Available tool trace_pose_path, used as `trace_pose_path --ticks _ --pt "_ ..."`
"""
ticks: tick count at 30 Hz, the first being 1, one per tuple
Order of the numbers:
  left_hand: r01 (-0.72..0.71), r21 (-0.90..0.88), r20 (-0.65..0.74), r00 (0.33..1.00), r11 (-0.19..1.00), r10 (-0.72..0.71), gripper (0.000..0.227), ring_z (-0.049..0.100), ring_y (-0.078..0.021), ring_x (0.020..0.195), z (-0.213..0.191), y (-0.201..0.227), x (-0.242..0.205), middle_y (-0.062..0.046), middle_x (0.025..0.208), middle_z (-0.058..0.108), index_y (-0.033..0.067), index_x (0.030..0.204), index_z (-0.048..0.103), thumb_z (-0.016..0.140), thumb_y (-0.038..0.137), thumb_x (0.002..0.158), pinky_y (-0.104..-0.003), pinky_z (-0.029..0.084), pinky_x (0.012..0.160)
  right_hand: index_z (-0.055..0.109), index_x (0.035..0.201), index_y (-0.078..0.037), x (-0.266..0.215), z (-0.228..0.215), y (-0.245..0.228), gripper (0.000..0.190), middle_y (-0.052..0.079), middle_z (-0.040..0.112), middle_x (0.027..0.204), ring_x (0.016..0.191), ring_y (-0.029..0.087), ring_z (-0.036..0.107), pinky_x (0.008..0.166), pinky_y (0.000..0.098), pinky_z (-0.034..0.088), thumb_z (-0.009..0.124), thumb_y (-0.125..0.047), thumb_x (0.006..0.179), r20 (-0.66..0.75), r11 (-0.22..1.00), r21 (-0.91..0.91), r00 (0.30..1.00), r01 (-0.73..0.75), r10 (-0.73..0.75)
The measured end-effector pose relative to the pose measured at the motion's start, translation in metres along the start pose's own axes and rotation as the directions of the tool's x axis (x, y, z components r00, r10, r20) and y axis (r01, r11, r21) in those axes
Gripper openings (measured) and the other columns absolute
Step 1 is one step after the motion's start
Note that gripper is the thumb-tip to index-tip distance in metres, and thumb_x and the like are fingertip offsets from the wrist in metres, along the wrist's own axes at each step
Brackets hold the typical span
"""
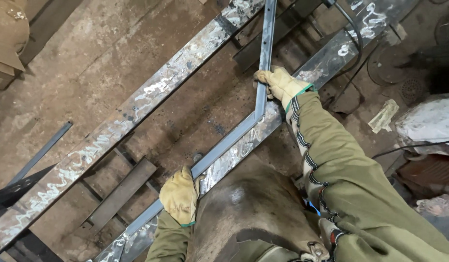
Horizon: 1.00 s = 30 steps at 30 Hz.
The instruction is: The recorder is fitting and aligning various metal profiles on a workbench in a workshop.
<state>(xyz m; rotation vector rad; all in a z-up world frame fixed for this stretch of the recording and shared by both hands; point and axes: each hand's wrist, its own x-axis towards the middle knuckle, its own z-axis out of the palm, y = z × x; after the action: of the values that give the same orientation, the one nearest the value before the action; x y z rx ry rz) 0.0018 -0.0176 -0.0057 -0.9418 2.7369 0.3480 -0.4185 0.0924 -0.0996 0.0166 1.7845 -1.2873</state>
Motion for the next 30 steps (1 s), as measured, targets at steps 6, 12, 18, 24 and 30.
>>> trace_pose_path --ticks 6,12,18,24,30 --pt "0.021 -0.012 0.025 0.999 1.000 -0.020 0.060 0.070 -0.0338 0.092 -0.004 0.002 -0.003 -0.014 0.100 0.072 0.0098 0.123 0.065 0.067 0.056 0.085 -0.045 0.057 0.078 0.066 0.087 -0.009 0.003 0.001 0.004 0.015 0.002 0.064 0.077 0.071 0.014 0.073 0.037 0.0299 0.033 0.066 -0.021 0.096 0.078 0.995 0.093 0.996 0.037 -0.045" --pt "0.003 -0.005 -0.003 1.000 1.000 -0.003 0.057 0.070 -0.0339 0.090 -0.002 0.002 0.001 -0.014 0.097 0.071 0.0091 0.121 0.066 0.067 0.053 0.086 -0.045 0.057 0.076 0.061 0.076 -0.008 0.007 0.002 -0.001 0.025 0.002 0.065 0.076 0.074 0.015 0.071 0.039 0.0301 0.029 0.066 -0.019 0.098 0.052 0.998 0.056 0.998 -0.041 0.038" --pt "-0.009 0.003 -0.018 1.000 1.000 0.009 0.053 0.070 -0.0339 0.088 -0.002 0.001 -0.003 -0.014 0.094 0.071 0.0083 0.120 0.067 0.067 0.050 0.087 -0.045 0.057 0.073 0.067 0.077 -0.013 -0.010 0.012 -0.018 0.023 0.004 0.073 0.081 0.049 0.013 0.042 0.040 0.0290 0.032 0.063 -0.024 0.097 -0.021 0.985 -0.062 0.987 -0.163 0.162" --pt "-0.019 -0.061 -0.048 0.999 0.998 0.016 0.052 0.070 -0.0340 0.085 -0.016 0.004 -0.004 -0.015 0.087 0.070 0.0083 0.120 0.068 0.068 0.049 0.088 -0.046 0.056 0.072 0.064 0.074 -0.013 0.001 0.002 -0.006 0.026 0.006 0.070 0.080 0.046 0.011 0.041 0.039 0.0289 0.029 0.065 -0.024 0.097 0.069 0.994 -0.049 0.992 -0.101 0.104" --pt "-0.005 -0.089 -0.023 1.000 0.996 0.003 0.048 0.070 -0.0348 0.087 -0.003 0.000 -0.003 -0.016 0.090 0.070 0.0051 0.115 0.067 0.066 0.046 0.089 -0.046 0.056 0.074 0.059 0.070 -0.013 -0.004 0.005 -0.014 0.033 0.003 0.051 0.068 0.043 0.012 0.038 0.039 0.0301 0.028 0.071 -0.029 0.097 0.092 0.996 -0.068 0.994 -0.051 0.057"
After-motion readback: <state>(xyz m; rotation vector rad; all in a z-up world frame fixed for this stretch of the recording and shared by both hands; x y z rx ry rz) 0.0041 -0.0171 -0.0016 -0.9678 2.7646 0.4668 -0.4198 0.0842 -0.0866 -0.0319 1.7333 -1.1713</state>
